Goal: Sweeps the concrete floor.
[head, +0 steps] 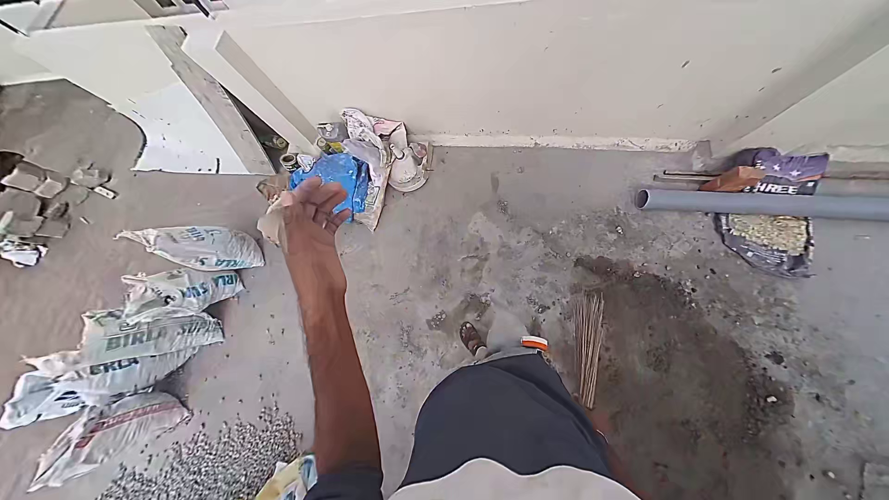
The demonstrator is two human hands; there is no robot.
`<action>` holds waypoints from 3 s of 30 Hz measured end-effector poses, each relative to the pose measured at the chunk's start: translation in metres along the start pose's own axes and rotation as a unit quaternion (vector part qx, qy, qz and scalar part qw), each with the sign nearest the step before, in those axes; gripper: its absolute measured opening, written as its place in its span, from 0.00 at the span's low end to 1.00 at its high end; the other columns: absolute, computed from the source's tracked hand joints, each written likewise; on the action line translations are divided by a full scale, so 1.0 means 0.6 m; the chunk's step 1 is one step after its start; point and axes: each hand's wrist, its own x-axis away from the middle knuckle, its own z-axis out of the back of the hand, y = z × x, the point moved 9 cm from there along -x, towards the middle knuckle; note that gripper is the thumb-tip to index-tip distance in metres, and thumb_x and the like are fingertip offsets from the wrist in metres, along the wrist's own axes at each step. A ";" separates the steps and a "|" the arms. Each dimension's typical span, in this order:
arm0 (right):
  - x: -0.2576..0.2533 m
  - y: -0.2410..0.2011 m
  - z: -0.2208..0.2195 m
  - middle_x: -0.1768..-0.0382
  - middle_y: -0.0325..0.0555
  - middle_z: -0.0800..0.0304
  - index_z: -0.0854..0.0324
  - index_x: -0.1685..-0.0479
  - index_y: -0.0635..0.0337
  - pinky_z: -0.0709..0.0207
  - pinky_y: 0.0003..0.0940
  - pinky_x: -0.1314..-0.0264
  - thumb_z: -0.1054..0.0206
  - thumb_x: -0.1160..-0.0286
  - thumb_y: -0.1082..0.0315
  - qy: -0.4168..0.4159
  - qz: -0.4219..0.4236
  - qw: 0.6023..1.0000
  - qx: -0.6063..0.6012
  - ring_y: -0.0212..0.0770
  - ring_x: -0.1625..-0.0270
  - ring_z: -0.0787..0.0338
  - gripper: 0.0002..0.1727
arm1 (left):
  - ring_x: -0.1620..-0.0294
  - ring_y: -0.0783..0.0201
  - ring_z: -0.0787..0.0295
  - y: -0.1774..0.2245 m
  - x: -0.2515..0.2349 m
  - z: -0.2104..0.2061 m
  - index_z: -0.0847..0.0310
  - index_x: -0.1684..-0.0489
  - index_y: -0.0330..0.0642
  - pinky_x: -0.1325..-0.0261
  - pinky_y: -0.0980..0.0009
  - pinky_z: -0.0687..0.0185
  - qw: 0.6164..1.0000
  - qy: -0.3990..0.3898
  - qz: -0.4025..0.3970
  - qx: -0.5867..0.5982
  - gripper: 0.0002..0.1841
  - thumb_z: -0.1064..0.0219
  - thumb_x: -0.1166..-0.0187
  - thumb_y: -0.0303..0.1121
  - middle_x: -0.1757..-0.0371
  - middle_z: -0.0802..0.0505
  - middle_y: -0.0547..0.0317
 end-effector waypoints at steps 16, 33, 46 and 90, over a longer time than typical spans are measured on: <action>0.012 -0.637 -0.212 0.42 0.70 0.12 0.20 0.32 0.70 0.23 0.62 0.34 0.40 0.12 0.42 0.014 0.011 0.987 -0.159 0.64 0.40 0.11 0.34 | 0.44 0.47 0.09 -0.748 -0.254 0.384 0.22 0.30 0.31 0.41 0.49 0.18 0.716 -0.216 0.476 -0.463 0.23 0.44 0.08 0.44 0.40 0.09 0.37; 0.006 -0.925 -1.015 0.46 0.63 0.08 0.22 0.30 0.59 0.17 0.64 0.38 0.54 0.15 0.29 -0.173 0.049 0.983 0.044 0.63 0.38 0.08 0.41 | 0.46 0.50 0.07 -1.165 -0.458 0.397 0.18 0.34 0.31 0.35 0.51 0.16 0.613 -0.560 0.283 -0.481 0.19 0.45 0.10 0.36 0.48 0.06 0.40; -0.440 -0.805 -1.365 0.43 0.62 0.08 0.28 0.21 0.58 0.18 0.63 0.38 0.54 0.10 0.35 -0.109 -0.004 0.993 -0.031 0.63 0.37 0.08 0.38 | 0.27 0.40 0.19 -1.472 0.030 0.527 0.22 0.27 0.37 0.30 0.42 0.24 0.151 -0.811 0.240 -0.511 0.29 0.48 0.09 0.53 0.31 0.15 0.38; -0.479 -0.232 -0.922 0.25 0.72 0.21 0.23 0.27 0.73 0.31 0.59 0.19 0.57 0.07 0.39 0.158 -0.347 0.885 -0.269 0.62 0.20 0.21 0.41 | 0.26 0.43 0.19 -1.501 0.050 0.436 0.22 0.25 0.39 0.26 0.44 0.25 0.192 -0.798 0.187 -0.539 0.28 0.48 0.09 0.52 0.29 0.14 0.41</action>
